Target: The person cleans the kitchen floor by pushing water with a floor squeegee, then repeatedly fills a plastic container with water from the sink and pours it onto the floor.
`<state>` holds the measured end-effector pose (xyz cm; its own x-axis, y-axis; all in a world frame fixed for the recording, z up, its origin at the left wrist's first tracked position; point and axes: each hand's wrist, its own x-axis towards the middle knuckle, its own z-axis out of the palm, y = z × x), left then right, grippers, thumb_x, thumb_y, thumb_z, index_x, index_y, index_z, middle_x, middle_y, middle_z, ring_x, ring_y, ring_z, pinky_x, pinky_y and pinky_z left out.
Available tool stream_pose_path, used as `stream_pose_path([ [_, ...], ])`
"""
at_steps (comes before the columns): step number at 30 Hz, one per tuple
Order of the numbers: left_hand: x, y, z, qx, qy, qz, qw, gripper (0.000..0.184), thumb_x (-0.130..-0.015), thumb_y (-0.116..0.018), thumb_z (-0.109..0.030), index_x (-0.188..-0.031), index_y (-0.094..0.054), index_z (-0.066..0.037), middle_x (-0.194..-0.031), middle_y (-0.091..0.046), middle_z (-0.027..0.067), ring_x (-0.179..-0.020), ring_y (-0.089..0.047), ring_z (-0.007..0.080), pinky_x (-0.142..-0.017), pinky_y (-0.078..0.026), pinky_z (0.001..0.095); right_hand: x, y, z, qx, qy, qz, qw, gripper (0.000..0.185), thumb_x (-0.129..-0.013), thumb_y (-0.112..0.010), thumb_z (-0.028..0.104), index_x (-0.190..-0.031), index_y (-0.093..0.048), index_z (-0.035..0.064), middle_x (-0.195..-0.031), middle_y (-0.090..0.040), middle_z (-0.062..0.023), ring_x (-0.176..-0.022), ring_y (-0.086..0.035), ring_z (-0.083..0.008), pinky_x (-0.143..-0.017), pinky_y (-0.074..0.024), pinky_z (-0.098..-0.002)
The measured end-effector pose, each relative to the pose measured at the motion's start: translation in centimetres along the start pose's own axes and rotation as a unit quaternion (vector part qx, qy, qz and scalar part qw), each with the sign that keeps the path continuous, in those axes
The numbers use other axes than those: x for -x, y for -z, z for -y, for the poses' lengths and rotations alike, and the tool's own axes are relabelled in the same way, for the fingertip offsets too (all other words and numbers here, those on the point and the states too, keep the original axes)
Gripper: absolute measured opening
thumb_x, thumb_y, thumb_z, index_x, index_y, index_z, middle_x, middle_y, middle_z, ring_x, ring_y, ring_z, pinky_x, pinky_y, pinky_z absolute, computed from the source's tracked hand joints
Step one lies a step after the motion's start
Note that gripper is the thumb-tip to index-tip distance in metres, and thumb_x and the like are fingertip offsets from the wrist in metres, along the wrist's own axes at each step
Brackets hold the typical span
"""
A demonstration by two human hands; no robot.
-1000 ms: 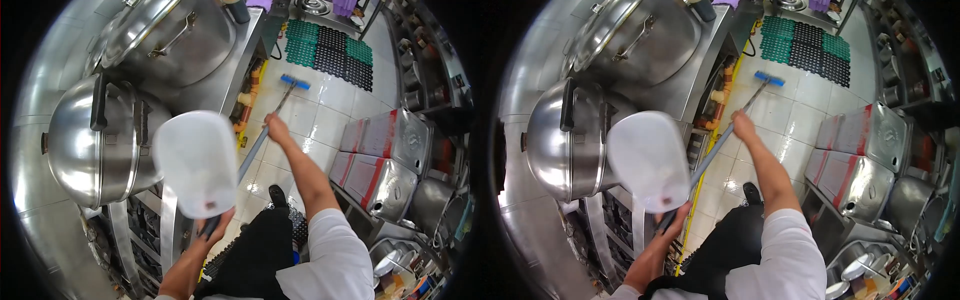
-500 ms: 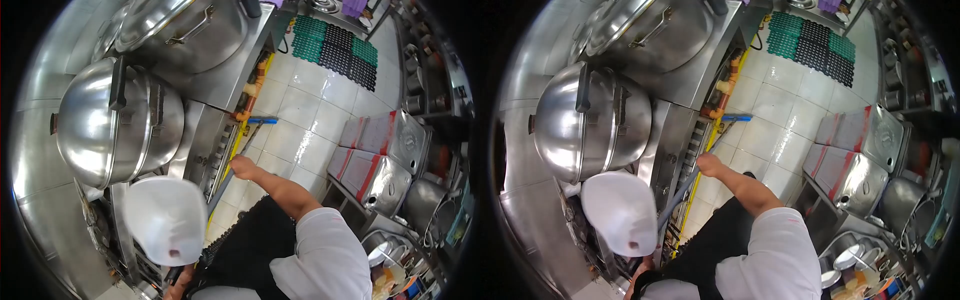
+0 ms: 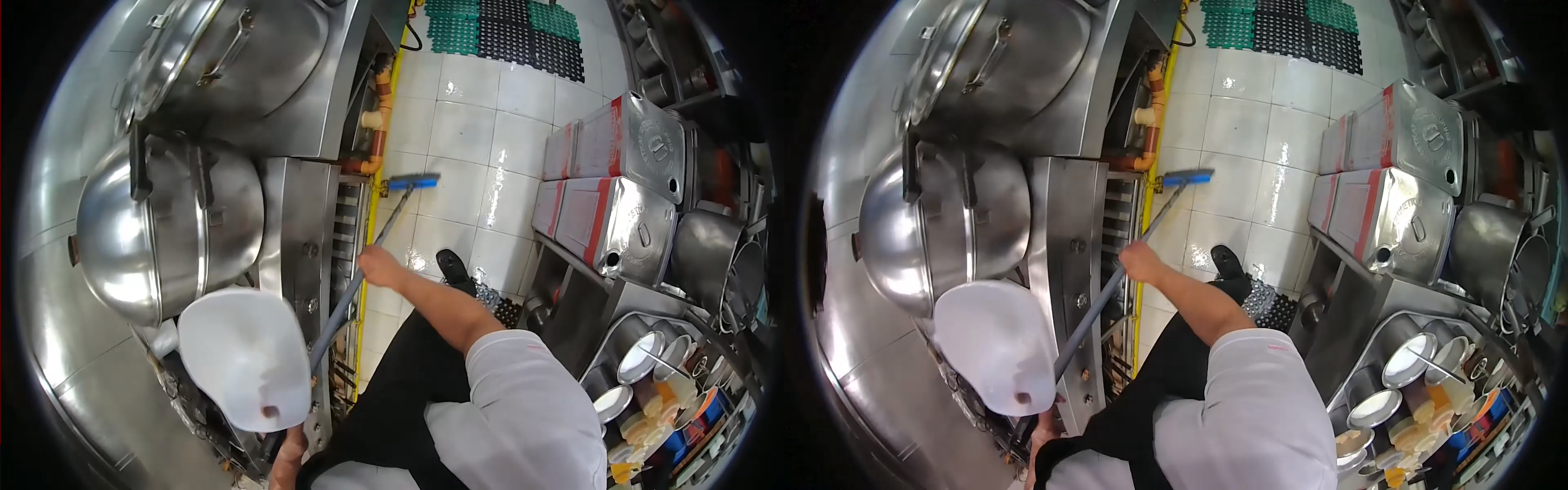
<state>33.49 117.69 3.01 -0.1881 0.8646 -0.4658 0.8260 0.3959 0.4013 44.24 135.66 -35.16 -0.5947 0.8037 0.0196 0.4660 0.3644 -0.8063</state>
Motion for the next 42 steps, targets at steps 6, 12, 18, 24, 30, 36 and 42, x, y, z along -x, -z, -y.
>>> stream_pose_path([
  [6, 3.9, 3.0, -2.6, 0.023, 0.025, -0.045, 0.998, 0.016, -0.084, -0.043, 0.003, -0.089, -0.057, -0.002, -0.083, -0.058, 0.0070, -0.086, -0.054, 0.0182, -0.084, -0.040, 0.0311, 3.1, -0.2, 5.0, -0.018, 0.012, 0.030, 0.999, 0.008, -0.064, -0.057, 0.011, -0.065, -0.061, 0.0034, -0.069, -0.059, -0.0163, -0.074, -0.059, -0.0338, -0.070, -0.0478, -0.0429],
  [12, 2.6, -0.5, -1.3, 0.016, 0.010, -0.086, 0.996, 0.011, -0.084, -0.047, -0.002, -0.089, -0.056, -0.002, -0.082, -0.058, 0.0067, -0.081, -0.056, 0.0176, -0.080, -0.043, 0.0308, 2.5, 1.8, 0.9, 0.020, -0.014, -0.010, 1.000, 0.006, -0.064, -0.060, 0.006, -0.068, -0.059, 0.0024, -0.079, -0.059, -0.0175, -0.086, -0.055, -0.0366, -0.076, -0.0454, -0.0433],
  [18, 9.6, -0.6, 8.3, 0.052, 0.019, -0.046, 0.997, 0.013, -0.082, -0.054, -0.009, -0.094, -0.056, -0.002, -0.084, -0.059, 0.0059, -0.078, -0.057, 0.0176, -0.075, -0.045, 0.0307, 7.3, -9.5, 6.9, -0.078, -0.006, -0.008, 0.997, 0.006, -0.064, -0.058, 0.008, -0.064, -0.060, 0.0028, -0.074, -0.059, -0.0191, -0.080, -0.057, -0.0368, -0.075, -0.0465, -0.0430],
  [24, 18.0, 0.2, 17.4, 0.117, 0.006, -0.052, 0.992, 0.023, -0.081, -0.061, -0.016, -0.098, -0.055, -0.003, -0.086, -0.059, 0.0052, -0.075, -0.059, 0.0176, -0.070, -0.047, 0.0307, 10.4, -13.5, 13.5, -0.001, 0.052, 0.090, 0.995, 0.009, -0.065, -0.059, 0.009, -0.071, -0.061, 0.0027, -0.080, -0.060, -0.0194, -0.082, -0.057, -0.0362, -0.074, -0.0478, -0.0442],
  [30, 17.8, -4.1, 16.0, 0.555, -0.043, -0.199, 0.806, 0.043, -0.075, -0.070, -0.012, -0.107, -0.045, 0.001, -0.077, -0.058, 0.0074, -0.069, -0.059, 0.0185, -0.066, -0.050, 0.0311, 16.1, -8.4, 11.0, 0.074, -0.068, -0.024, 0.995, 0.020, -0.071, -0.067, 0.021, -0.076, -0.060, 0.0028, -0.085, -0.059, -0.0189, -0.088, -0.055, -0.0357, -0.082, -0.0445, -0.0418],
  [36, 18.4, -6.5, 19.4, 0.467, 0.013, -0.168, 0.868, 0.030, -0.080, -0.062, -0.001, -0.106, -0.048, 0.002, -0.080, -0.062, 0.0109, -0.071, -0.063, 0.0188, -0.062, -0.053, 0.0312, 19.1, -13.5, 11.0, 0.059, -0.111, 0.007, 0.992, 0.017, -0.070, -0.067, 0.016, -0.077, -0.060, 0.0019, -0.086, -0.059, -0.0185, -0.093, -0.053, -0.0373, -0.085, -0.0430, -0.0424],
  [42, 22.7, 0.9, 18.4, 0.387, 0.018, -0.289, 0.875, 0.022, -0.078, -0.064, -0.007, -0.096, -0.054, 0.001, -0.072, -0.060, 0.0079, -0.057, -0.058, 0.0149, -0.053, -0.049, 0.0262, 14.9, -21.1, 21.9, -0.078, -0.073, 0.040, 0.993, 0.015, -0.064, -0.060, 0.005, -0.078, -0.058, -0.0005, -0.088, -0.058, -0.0218, -0.092, -0.052, -0.0391, -0.084, -0.0437, -0.0433],
])
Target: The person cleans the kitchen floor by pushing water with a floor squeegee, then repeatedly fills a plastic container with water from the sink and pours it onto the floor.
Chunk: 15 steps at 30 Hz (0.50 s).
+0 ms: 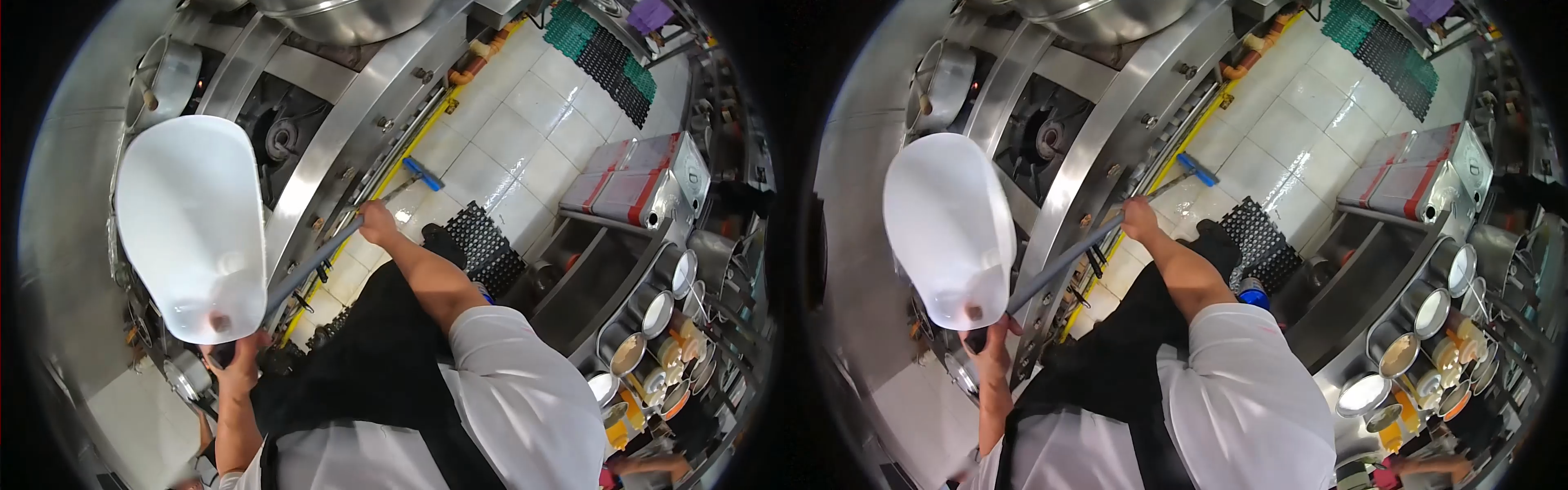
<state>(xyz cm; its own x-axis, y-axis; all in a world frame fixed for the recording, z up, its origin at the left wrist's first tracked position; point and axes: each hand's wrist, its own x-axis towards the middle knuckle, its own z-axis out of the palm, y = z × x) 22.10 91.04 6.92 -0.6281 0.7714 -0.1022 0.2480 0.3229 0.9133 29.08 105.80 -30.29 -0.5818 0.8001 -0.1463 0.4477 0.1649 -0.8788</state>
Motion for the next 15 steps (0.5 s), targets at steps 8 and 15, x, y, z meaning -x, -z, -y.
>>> stream_pose_path([
  [8, 3.0, -0.6, -1.6, 0.071, 0.108, -0.061, 0.990, 0.015, -0.077, -0.061, 0.000, -0.091, -0.055, 0.002, -0.070, -0.059, 0.0070, -0.058, -0.058, 0.0148, -0.053, -0.049, 0.0278, 5.8, 4.9, -2.2, 0.114, 0.010, 0.022, 0.993, 0.014, -0.066, -0.065, 0.011, -0.078, -0.060, 0.0040, -0.084, -0.060, -0.0167, -0.090, -0.055, -0.0338, -0.076, -0.0482, -0.0408],
  [15, 5.9, 1.6, -0.4, 0.004, 0.102, -0.059, 0.993, 0.018, -0.080, -0.060, -0.005, -0.095, -0.053, 0.002, -0.073, -0.062, 0.0102, -0.060, -0.060, 0.0164, -0.054, -0.049, 0.0272, 5.2, -1.4, -1.5, 0.109, 0.132, 0.171, 0.970, 0.011, -0.068, -0.060, 0.011, -0.076, -0.060, 0.0041, -0.078, -0.059, -0.0185, -0.085, -0.058, -0.0359, -0.075, -0.0481, -0.0437],
])
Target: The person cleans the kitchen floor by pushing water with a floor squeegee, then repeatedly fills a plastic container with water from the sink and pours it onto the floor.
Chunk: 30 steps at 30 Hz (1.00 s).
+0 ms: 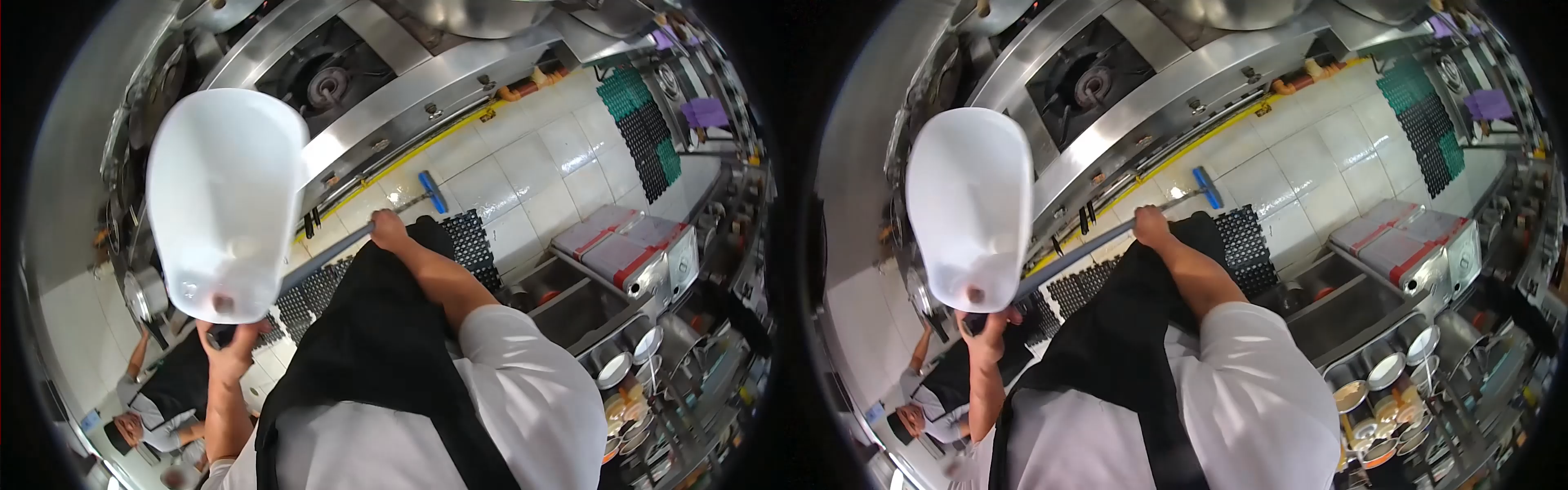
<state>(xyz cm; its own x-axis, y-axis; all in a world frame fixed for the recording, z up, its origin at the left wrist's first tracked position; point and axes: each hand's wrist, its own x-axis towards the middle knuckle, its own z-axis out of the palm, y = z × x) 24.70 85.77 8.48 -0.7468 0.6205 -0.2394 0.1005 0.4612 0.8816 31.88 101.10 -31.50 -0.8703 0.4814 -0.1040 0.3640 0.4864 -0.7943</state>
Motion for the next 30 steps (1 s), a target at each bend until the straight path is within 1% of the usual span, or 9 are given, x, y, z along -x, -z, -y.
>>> stream_pose_path([
  [7, 4.4, 2.2, 0.4, 0.102, 0.001, -0.222, 0.970, 0.021, -0.075, -0.062, -0.007, -0.091, -0.052, 0.002, -0.068, -0.057, 0.0078, -0.051, -0.056, 0.0152, -0.047, -0.047, 0.0263, 0.1, 1.5, 3.5, 0.091, 0.042, 0.201, 0.974, 0.020, -0.070, -0.054, 0.015, -0.078, -0.062, -0.0009, -0.084, -0.062, -0.0212, -0.082, -0.060, -0.0362, -0.076, -0.0484, -0.0436],
  [9, 6.5, 1.4, 2.5, 0.136, 0.131, -0.301, 0.935, 0.028, -0.075, -0.061, -0.004, -0.100, -0.048, 0.000, -0.067, -0.057, 0.0080, -0.051, -0.056, 0.0153, -0.050, -0.049, 0.0266, 1.2, -1.2, 0.0, 0.132, 0.126, 0.245, 0.952, 0.019, -0.069, -0.054, 0.016, -0.075, -0.062, -0.0001, -0.081, -0.062, -0.0209, -0.081, -0.059, -0.0369, -0.075, -0.0474, -0.0434],
  [11, 6.9, 1.1, 4.1, 0.202, 0.174, -0.256, 0.929, 0.035, -0.075, -0.063, -0.006, -0.105, -0.045, -0.002, -0.071, -0.057, 0.0066, -0.053, -0.056, 0.0134, -0.052, -0.050, 0.0261, 0.6, -3.3, -2.1, 0.114, 0.224, 0.271, 0.929, 0.023, -0.073, -0.054, 0.024, -0.075, -0.063, 0.0021, -0.080, -0.062, -0.0209, -0.080, -0.059, -0.0383, -0.076, -0.0471, -0.0449],
  [13, 8.1, 1.6, 4.0, 0.223, 0.144, -0.247, 0.932, 0.035, -0.075, -0.065, -0.009, -0.104, -0.047, -0.003, -0.077, -0.056, 0.0052, -0.057, -0.057, 0.0115, -0.052, -0.050, 0.0257, 0.0, -3.2, 1.6, 0.123, 0.146, 0.363, 0.912, 0.022, -0.071, -0.058, 0.025, -0.077, -0.064, 0.0043, -0.082, -0.062, -0.0204, -0.082, -0.059, -0.0375, -0.076, -0.0469, -0.0435],
  [17, 12.2, 5.2, 4.6, 0.296, 0.130, -0.321, 0.890, 0.042, -0.074, -0.070, -0.010, -0.108, -0.046, -0.004, -0.086, -0.055, 0.0051, -0.063, -0.055, 0.0098, -0.052, -0.050, 0.0242, 0.7, -6.1, 5.4, 0.121, 0.195, 0.476, 0.849, 0.026, -0.073, -0.064, 0.030, -0.081, -0.064, 0.0053, -0.072, -0.062, -0.0168, -0.072, -0.062, -0.0333, -0.066, -0.0473, -0.0390],
  [20, 17.6, 7.4, 8.3, 0.375, -0.008, -0.374, 0.848, 0.058, -0.070, -0.076, -0.013, -0.115, -0.040, -0.004, -0.096, -0.053, 0.0058, -0.064, -0.056, 0.0108, -0.051, -0.049, 0.0242, 1.4, -8.6, 10.1, 0.135, 0.245, 0.516, 0.810, 0.027, -0.075, -0.064, 0.030, -0.082, -0.064, 0.0036, -0.073, -0.062, -0.0182, -0.073, -0.062, -0.0336, -0.067, -0.0475, -0.0385],
  [26, 27.1, 10.2, 18.0, 0.387, 0.062, -0.595, 0.702, 0.037, -0.075, -0.071, -0.013, -0.101, -0.046, -0.002, -0.075, -0.053, 0.0027, -0.052, -0.054, 0.0102, -0.044, -0.047, 0.0240, 0.6, -16.4, 21.3, 0.193, 0.324, 0.554, 0.742, 0.032, -0.077, -0.060, 0.032, -0.077, -0.064, 0.0002, -0.070, -0.060, -0.0224, -0.071, -0.062, -0.0358, -0.064, -0.0476, -0.0420],
  [28, 29.7, 11.1, 20.5, 0.357, 0.090, -0.654, 0.661, 0.024, -0.079, -0.068, -0.013, -0.091, -0.050, -0.001, -0.071, -0.053, 0.0019, -0.048, -0.051, 0.0081, -0.041, -0.045, 0.0222, 1.1, -19.8, 27.7, 0.279, 0.287, 0.602, 0.691, 0.036, -0.074, -0.062, 0.032, -0.083, -0.065, -0.0020, -0.082, -0.062, -0.0251, -0.081, -0.060, -0.0403, -0.073, -0.0475, -0.0448],
  [30, 32.2, 12.4, 22.5, 0.346, 0.128, -0.682, 0.631, 0.025, -0.079, -0.068, -0.014, -0.091, -0.050, -0.002, -0.070, -0.053, 0.0015, -0.047, -0.051, 0.0079, -0.040, -0.044, 0.0219, 2.3, -23.7, 31.1, 0.251, 0.324, 0.571, 0.711, 0.033, -0.073, -0.063, 0.029, -0.082, -0.065, -0.0020, -0.081, -0.062, -0.0248, -0.080, -0.061, -0.0397, -0.074, -0.0474, -0.0436],
])
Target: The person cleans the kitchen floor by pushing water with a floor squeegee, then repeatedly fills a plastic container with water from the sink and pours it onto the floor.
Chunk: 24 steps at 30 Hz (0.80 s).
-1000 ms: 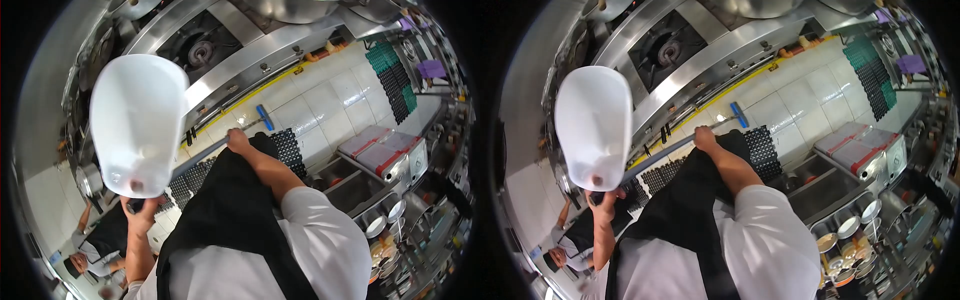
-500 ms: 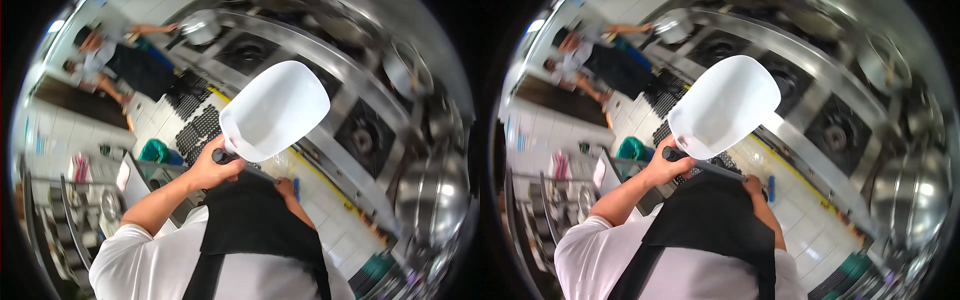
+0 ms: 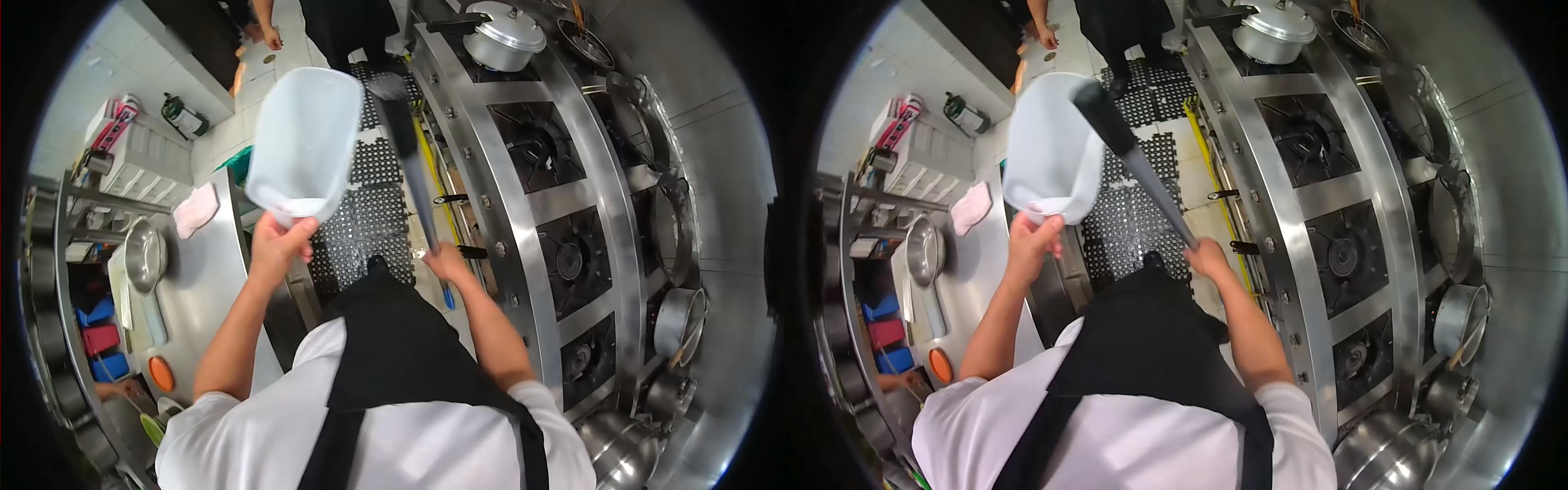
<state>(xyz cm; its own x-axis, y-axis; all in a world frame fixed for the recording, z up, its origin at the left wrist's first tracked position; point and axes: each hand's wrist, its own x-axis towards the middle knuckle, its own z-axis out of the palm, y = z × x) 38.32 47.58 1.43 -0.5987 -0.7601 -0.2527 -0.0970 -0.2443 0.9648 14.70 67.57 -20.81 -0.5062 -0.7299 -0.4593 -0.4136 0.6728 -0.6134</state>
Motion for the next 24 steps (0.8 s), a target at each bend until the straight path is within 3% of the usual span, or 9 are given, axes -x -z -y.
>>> stream_pose_path([
  [2, -2.3, 2.0, 0.4, 0.006, 0.003, -0.028, 1.000, 0.025, -0.078, -0.069, -0.016, -0.090, -0.051, -0.003, -0.070, -0.053, 0.0012, -0.047, -0.051, 0.0078, -0.040, -0.044, 0.0218, -3.1, 2.6, 5.0, 0.021, 0.010, -0.015, 1.000, 0.031, -0.073, -0.063, 0.029, -0.081, -0.065, -0.0015, -0.081, -0.062, -0.0243, -0.080, -0.061, -0.0392, -0.075, -0.0473, -0.0430],
  [4, -4.6, 4.0, 0.4, 0.031, 0.025, -0.094, 0.995, 0.024, -0.080, -0.067, -0.021, -0.088, -0.049, -0.007, -0.068, -0.051, -0.0013, -0.046, -0.048, 0.0078, -0.039, -0.040, 0.0214, -6.7, 3.5, 8.9, 0.012, 0.012, 0.067, 0.998, 0.029, -0.072, -0.064, 0.028, -0.080, -0.065, -0.0006, -0.081, -0.063, -0.0227, -0.081, -0.061, -0.0375, -0.076, -0.0473, -0.0417],
  [7, -9.1, 6.2, 0.8, 0.067, 0.045, -0.133, 0.988, 0.023, -0.080, -0.067, -0.019, -0.086, -0.048, -0.009, -0.068, -0.051, -0.0027, -0.046, -0.047, 0.0071, -0.039, -0.040, 0.0213, -12.5, 3.1, 11.8, 0.077, 0.041, 0.053, 0.995, 0.027, -0.073, -0.064, 0.027, -0.080, -0.066, 0.0007, -0.081, -0.064, -0.0214, -0.082, -0.061, -0.0360, -0.075, -0.0475, -0.0411],
  [8, -10.5, 6.5, 0.1, 0.071, 0.049, -0.131, 0.988, 0.023, -0.079, -0.068, -0.019, -0.085, -0.048, -0.010, -0.069, -0.051, -0.0029, -0.046, -0.047, 0.0068, -0.039, -0.040, 0.0213, -15.1, 2.5, 11.5, 0.070, 0.103, 0.030, 0.992, 0.027, -0.072, -0.065, 0.026, -0.071, -0.062, -0.0005, -0.067, -0.062, -0.0176, -0.068, -0.062, -0.0312, -0.064, -0.0473, -0.0380],
  [14, -20.1, 12.1, -0.3, 0.103, 0.065, -0.163, 0.979, 0.026, -0.079, -0.068, -0.021, -0.089, -0.050, -0.006, -0.069, -0.050, -0.0008, -0.045, -0.048, 0.0073, -0.038, -0.043, 0.0214, -28.1, 3.0, 19.3, 0.111, 0.109, 0.085, 0.984, 0.021, -0.073, -0.067, 0.023, -0.069, -0.062, 0.0025, -0.066, -0.062, -0.0134, -0.065, -0.061, -0.0279, -0.063, -0.0468, -0.0372],
  [17, -23.1, 15.5, -1.7, 0.095, 0.072, -0.199, 0.973, 0.024, -0.079, -0.068, -0.020, -0.087, -0.051, -0.005, -0.068, -0.051, -0.0010, -0.044, -0.048, 0.0082, -0.037, -0.041, 0.0228, -33.5, 4.2, 27.1, 0.157, 0.071, 0.151, 0.973, 0.026, -0.074, -0.065, 0.026, -0.082, -0.065, 0.0014, -0.078, -0.064, -0.0184, -0.079, -0.062, -0.0336, -0.074, -0.0470, -0.0407],
  [19, -23.9, 17.5, -2.3, 0.114, 0.078, -0.249, 0.959, 0.022, -0.079, -0.067, -0.017, -0.089, -0.053, -0.004, -0.069, -0.052, -0.0002, -0.043, -0.048, 0.0087, -0.036, -0.040, 0.0231, -38.2, 4.2, 31.4, 0.138, 0.105, 0.180, 0.968, 0.028, -0.072, -0.065, 0.027, -0.081, -0.065, 0.0005, -0.079, -0.064, -0.0187, -0.078, -0.062, -0.0331, -0.073, -0.0473, -0.0395],
  [24, -25.5, 21.7, -2.5, 0.132, 0.092, -0.365, 0.917, 0.026, -0.078, -0.066, -0.018, -0.095, -0.055, -0.001, -0.068, -0.054, 0.0018, -0.042, -0.048, 0.0091, -0.036, -0.040, 0.0231, -49.7, 3.5, 42.7, 0.143, 0.169, 0.142, 0.965, 0.030, -0.069, -0.066, 0.027, -0.080, -0.064, -0.0008, -0.077, -0.064, -0.0199, -0.079, -0.063, -0.0316, -0.074, -0.0490, -0.0384],
])
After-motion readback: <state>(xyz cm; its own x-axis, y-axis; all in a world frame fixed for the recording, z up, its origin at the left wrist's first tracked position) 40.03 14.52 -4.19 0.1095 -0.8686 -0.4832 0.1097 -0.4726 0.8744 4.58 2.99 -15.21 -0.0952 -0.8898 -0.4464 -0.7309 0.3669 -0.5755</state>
